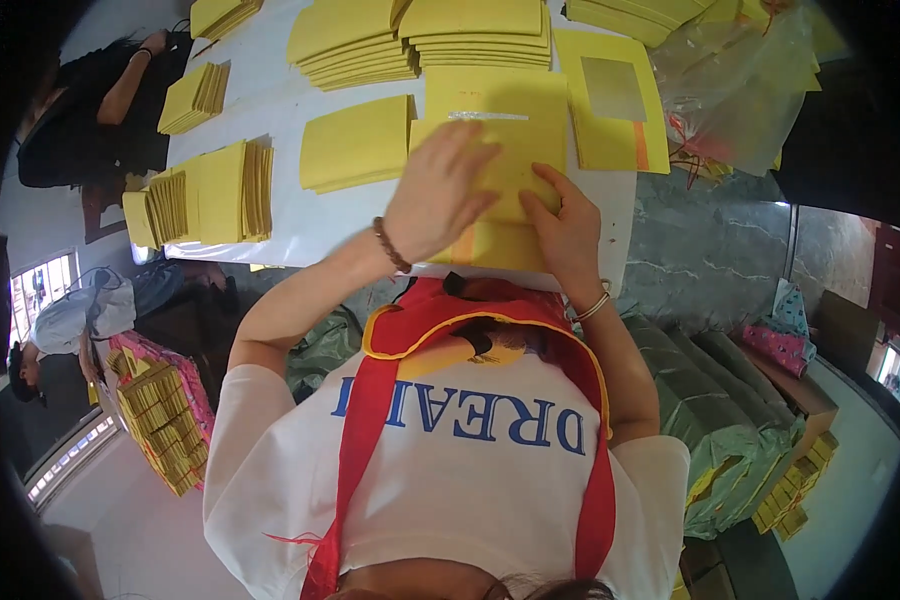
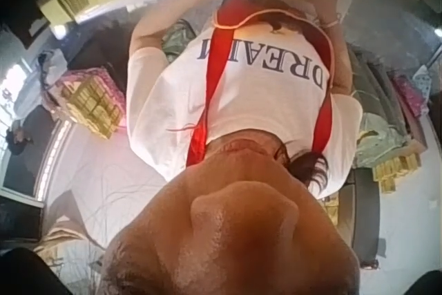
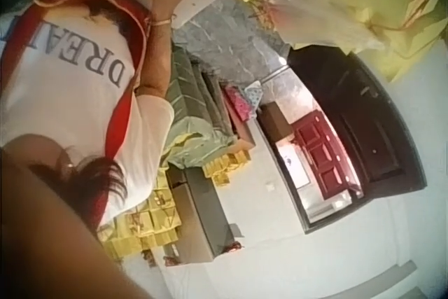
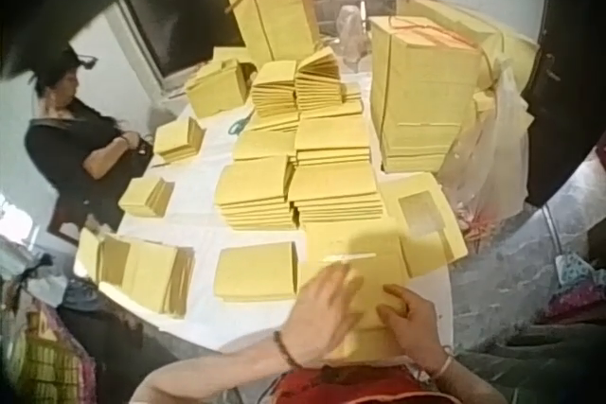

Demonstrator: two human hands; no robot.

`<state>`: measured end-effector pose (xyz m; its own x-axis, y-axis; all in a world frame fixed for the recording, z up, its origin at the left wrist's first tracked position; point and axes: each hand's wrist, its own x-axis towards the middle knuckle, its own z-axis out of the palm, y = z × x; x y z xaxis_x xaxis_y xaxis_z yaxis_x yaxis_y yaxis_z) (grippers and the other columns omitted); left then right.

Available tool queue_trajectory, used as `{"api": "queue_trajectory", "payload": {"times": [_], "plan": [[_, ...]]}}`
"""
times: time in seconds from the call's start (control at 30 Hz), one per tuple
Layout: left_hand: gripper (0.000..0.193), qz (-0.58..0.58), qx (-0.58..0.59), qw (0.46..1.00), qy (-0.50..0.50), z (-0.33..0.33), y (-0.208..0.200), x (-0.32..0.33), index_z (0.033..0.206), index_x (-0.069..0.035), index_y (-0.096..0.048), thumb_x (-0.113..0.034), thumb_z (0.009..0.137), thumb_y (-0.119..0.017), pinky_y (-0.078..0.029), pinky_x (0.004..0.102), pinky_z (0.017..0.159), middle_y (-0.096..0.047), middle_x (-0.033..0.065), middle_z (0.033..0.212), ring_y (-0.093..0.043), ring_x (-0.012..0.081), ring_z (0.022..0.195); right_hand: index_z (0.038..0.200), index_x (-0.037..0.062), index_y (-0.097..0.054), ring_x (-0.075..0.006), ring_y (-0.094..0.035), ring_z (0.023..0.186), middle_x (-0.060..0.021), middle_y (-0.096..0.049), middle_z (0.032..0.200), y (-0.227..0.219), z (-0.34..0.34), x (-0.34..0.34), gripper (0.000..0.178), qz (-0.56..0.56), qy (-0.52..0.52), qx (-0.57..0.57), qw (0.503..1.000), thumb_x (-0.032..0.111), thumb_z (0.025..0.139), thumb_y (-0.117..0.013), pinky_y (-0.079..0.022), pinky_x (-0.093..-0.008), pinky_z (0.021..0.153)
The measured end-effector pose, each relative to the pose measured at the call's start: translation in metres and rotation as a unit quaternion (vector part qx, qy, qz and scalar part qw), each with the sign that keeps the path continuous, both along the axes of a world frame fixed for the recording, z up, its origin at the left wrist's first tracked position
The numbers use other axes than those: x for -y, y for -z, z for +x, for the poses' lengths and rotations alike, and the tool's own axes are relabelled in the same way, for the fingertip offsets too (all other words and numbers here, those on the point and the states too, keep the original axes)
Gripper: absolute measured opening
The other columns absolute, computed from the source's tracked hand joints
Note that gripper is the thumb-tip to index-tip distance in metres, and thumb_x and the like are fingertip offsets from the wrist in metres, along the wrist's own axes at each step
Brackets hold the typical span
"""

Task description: Organizing and stacking yellow paper sheets with silver foil squares (joss paper).

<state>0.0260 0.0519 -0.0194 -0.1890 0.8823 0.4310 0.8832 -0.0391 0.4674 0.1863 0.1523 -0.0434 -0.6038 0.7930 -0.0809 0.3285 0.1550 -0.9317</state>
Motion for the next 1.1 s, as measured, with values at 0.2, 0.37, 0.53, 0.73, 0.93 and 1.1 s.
{"api": "queue_trajectory", "payload": {"times": [0.2,0.37,0.53,0.73,0.93,1.1], "plan": [[0.052,-0.089,-0.05,0.993,0.061,0.011,0.026,-0.001,0.126,-0.006,-0.047,-0.026,0.081,-0.063,-0.032,0.0462,0.1,-0.039,0.0199,0.133,-0.035,0.0398,0.122,0.113,0.0026,-0.06,-0.023,-0.062,0.093,-0.0174,-0.063,0.106,0.0,0.003,-0.005,0.038,-0.002,-0.02,0.024,0.999,0.018,0.079,-0.066,-0.046,-0.0316,0.081],[0.052,-0.117,-0.06,0.99,0.056,0.014,0.026,-0.001,0.128,-0.007,-0.044,-0.026,0.083,-0.06,-0.029,0.0475,0.101,-0.035,0.0192,0.136,-0.032,0.0388,0.125,0.122,0.0102,-0.055,-0.024,-0.051,0.115,-0.0127,-0.051,0.128,-0.005,0.018,0.015,0.048,0.312,-0.022,0.114,0.943,0.024,0.077,-0.067,-0.033,-0.0478,0.097],[0.049,-0.121,-0.046,0.99,0.059,0.013,0.025,-0.002,0.128,-0.008,-0.044,-0.019,0.082,-0.059,-0.028,0.0469,0.101,-0.035,0.0183,0.136,-0.031,0.0387,0.125,0.13,0.012,-0.047,-0.0276,-0.032,0.132,-0.0093,-0.036,0.142,0.01,0.034,0.033,0.058,0.388,-0.228,0.139,0.882,0.04,0.08,-0.06,-0.015,-0.0606,0.103],[0.048,-0.048,0.062,0.989,0.127,-0.009,0.018,0.01,0.126,-0.007,-0.046,-0.017,0.081,-0.059,-0.03,0.0446,0.098,-0.04,0.016,0.132,-0.036,0.0357,0.12,0.132,0.011,-0.045,-0.0251,-0.03,0.133,-0.0084,-0.036,0.143,0.016,0.034,0.033,0.06,0.39,-0.22,0.153,0.881,0.043,0.082,-0.056,-0.015,-0.0605,0.103],[0.045,-0.123,-0.105,0.978,0.133,-0.007,0.013,0.022,0.119,-0.006,-0.052,-0.024,0.079,-0.062,-0.035,0.0399,0.09,-0.044,0.0126,0.127,-0.042,0.0288,0.11,0.132,0.0108,-0.045,-0.0267,-0.029,0.134,-0.0077,-0.035,0.143,0.015,0.033,0.034,0.061,0.4,-0.216,0.157,0.877,0.043,0.082,-0.057,-0.019,-0.0592,0.103],[0.049,-0.099,-0.183,0.967,0.147,-0.008,0.014,0.022,0.124,-0.003,-0.049,-0.021,0.08,-0.058,-0.039,0.0377,0.086,-0.047,0.0141,0.124,-0.046,0.0287,0.106,0.125,0.0053,-0.051,-0.0216,-0.044,0.122,-0.0105,-0.05,0.129,0.003,0.038,0.014,0.045,0.118,-0.196,0.029,0.973,0.032,0.089,-0.053,-0.032,-0.0426,0.1]]}}
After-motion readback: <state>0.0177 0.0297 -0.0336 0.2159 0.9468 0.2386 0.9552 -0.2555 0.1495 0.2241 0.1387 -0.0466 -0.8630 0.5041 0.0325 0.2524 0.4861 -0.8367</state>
